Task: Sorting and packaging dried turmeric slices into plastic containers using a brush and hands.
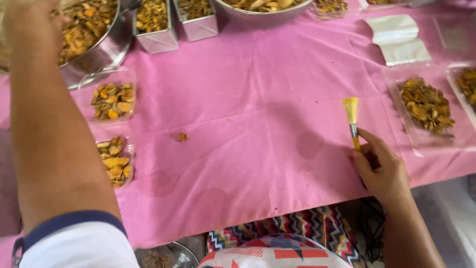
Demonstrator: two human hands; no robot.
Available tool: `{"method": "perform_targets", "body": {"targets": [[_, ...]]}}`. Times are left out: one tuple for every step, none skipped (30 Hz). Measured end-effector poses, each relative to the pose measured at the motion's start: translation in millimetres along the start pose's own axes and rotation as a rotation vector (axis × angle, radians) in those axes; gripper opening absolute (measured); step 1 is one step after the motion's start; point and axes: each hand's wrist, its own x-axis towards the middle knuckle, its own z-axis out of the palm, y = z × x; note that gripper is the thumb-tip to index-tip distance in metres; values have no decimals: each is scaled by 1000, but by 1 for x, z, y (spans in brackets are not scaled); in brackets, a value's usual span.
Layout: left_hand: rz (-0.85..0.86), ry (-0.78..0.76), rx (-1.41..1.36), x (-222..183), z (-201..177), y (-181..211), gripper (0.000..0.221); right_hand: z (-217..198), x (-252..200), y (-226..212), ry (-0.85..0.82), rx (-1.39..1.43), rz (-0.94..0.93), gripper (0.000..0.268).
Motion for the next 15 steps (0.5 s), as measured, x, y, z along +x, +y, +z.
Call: {"method": "perform_targets", "body": {"targets": [[-166,-83,-56,4,-9,12,27,0,0,-2,5,16,9,50],[-331,-166,-117,9,-17,25,27,0,0,-3,10,33,19,49],[-342,-167,-115,9,-19,28,27,1,0,-2,3,32,11,49],[-344,-184,-113,9,-21,31,31,1,0,-1,6,34,12,50],[-345,-199,-108,9,-24,34,35,3,0,1,10,39,11,50],[-354,-198,-103,9,-27,35,35,3,1,1,3,41,3,50],[-348,-223,-98,11,-30,37,42,3,1,2,10,28,13,51],[-341,-247,-93,13,-34,40,48,3,1,2,17,16,23,52],[-349,-249,-87,11,-45,46,48,4,1,5,9,19,18,52],[-450,-336,-143,9,-56,53,49,5,1,8,4,28,7,51],[-547,-419,-203,9,-68,60,51,5,1,11,4,36,-4,51],[-552,-417,-199,8,-70,61,51,4,1,10,1,39,-8,51],[-534,-382,-252,5,-74,60,47,4,0,9,0,39,-24,51],[-515,-347,-306,2,-78,60,44,3,0,8,-1,40,-40,51],[-522,-348,-302,-1,-82,62,44,3,-1,8,-7,42,-44,51]]}}
